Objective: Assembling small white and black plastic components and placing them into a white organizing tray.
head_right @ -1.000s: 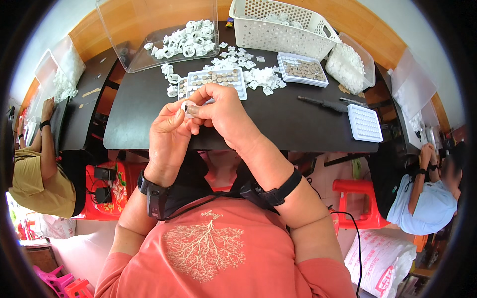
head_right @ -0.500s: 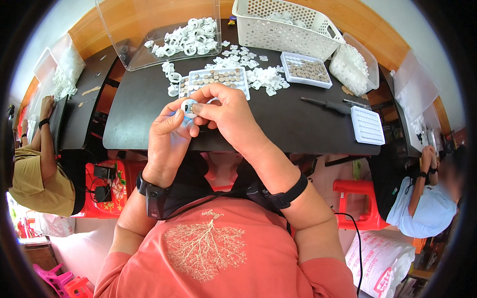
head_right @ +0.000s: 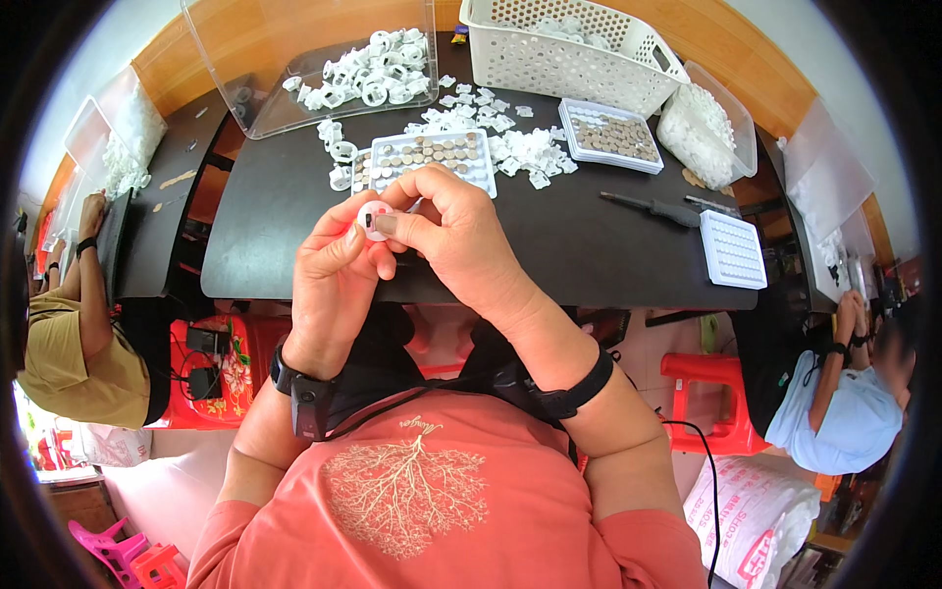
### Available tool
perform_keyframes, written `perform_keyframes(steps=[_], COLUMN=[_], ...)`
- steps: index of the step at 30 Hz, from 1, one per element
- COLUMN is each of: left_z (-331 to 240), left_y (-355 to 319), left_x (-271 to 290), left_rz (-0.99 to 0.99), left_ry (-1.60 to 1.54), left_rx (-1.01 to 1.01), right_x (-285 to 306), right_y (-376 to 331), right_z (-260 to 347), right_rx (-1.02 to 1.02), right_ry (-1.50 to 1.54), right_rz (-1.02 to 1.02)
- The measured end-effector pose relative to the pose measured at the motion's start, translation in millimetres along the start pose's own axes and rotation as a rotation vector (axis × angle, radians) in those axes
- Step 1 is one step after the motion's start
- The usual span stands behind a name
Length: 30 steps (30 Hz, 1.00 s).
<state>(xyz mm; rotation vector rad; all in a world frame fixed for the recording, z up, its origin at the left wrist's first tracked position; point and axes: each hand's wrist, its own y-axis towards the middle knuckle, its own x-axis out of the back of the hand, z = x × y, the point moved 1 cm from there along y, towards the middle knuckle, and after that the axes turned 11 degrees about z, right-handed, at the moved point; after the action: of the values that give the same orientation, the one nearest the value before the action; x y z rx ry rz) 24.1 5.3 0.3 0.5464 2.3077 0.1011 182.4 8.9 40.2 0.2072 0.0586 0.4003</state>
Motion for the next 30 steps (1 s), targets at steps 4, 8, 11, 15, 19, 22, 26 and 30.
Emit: perform_keyframes(steps=[4, 8, 11, 15, 19, 22, 26, 30], left_z=[2, 2, 1, -1, 0, 3, 6, 7], left_y=[-3, -2, -5, -6, -6, -6, -6, -7], left_x=[-4, -8, -10, -13, -16, -18, -19, -18], left_rz=[0.022, 0.042, 0.031, -0.004, -0.034, -0.05, -0.057, -0.057], left_ry=[0.056, 0.032, 0.066, 0.072, 0.063, 0.078, 0.109, 0.137], left_rx=[-0.02, -0.045, -0.041, -0.032, -0.049, -0.063, -0.103, -0.128], right_x=[0, -6, -4, 2, 3, 1, -4, -6], right_y=[-3, -4, -5, -8, -11, -12, -14, -16], right_z=[0, -7, -7, 0, 2, 2, 0, 0], right_rx=[-0.01, 0.047, 0.059, 0.088, 0.081, 0.072, 0.057, 0.001], right_ry=[0.065, -0.017, -0.033, -0.185, -0.155, -0.139, -0.142, -0.056], right_rz=[0.01, -0.103, -0.114, -0.056, -0.019, -0.029, -0.071, -0.088])
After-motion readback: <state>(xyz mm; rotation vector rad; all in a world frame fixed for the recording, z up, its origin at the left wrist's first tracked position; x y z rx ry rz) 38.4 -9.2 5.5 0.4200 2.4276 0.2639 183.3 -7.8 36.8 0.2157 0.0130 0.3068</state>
